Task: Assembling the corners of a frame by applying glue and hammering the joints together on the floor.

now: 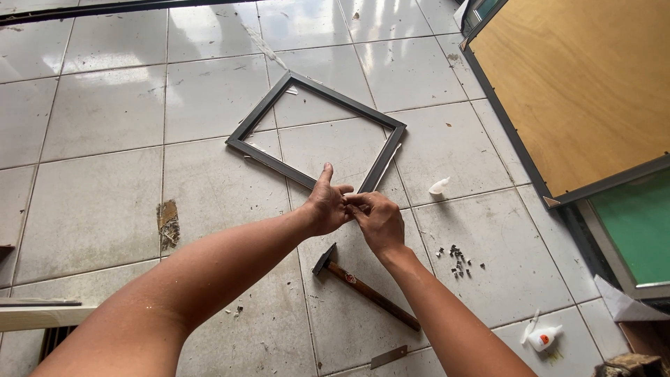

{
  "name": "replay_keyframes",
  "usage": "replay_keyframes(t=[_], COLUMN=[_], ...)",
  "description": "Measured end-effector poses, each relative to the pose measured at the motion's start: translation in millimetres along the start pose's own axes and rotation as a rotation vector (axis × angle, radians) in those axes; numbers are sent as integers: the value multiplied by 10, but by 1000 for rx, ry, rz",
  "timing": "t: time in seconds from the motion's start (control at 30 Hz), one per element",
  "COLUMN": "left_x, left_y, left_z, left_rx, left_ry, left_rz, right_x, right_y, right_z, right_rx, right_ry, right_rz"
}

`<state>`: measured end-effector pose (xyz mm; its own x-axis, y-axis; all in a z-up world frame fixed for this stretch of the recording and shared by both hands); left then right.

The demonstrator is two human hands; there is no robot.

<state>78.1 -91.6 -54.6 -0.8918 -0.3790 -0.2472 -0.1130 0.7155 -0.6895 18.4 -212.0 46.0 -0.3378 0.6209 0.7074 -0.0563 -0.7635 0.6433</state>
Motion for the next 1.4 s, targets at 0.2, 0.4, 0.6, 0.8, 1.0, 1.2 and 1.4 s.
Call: replay_keyframes(t=[0.2,0.4,0.6,0.8,1.0,1.2,1.4], left_x=[-245,-80,140,23,61,57,89], left_y=[73,167,239,317,217,212,267], left_z=[-52,-371,-625,-506,-635,-650,-595], left_rx=[-200,-492,-580,-629,-625,-646,-646], left_ry=[-260,-881,-961,-938,-967,-997,-1038], left_rz=[453,2195,2378,2386,2380,2345,2320], right_x=[-383,-735,-875,-857,-970,-848,-1062], right_y=[0,41,-91,-185,-304,-205,-355], right_z=[-24,42,44,156,249,309,323], right_rx=[-54,-137,-72,-39,-39,-54,88], right_ry=[-402,-474,-465,-417,-414,-334,107], right_rz=[416,550,592,562,580,454,215])
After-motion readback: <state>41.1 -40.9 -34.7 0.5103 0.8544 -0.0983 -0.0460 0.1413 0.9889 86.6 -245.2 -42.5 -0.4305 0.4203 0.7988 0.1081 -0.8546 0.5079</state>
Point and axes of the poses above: each hand's wrist, its own z-axis towards the middle knuckle, its own y-axis out of the back of the hand, x = y × z, the point moved 6 cm from there along z, towards the middle knuckle, and after that the axes turned 14 degrees about y, right-handed, at the moved point
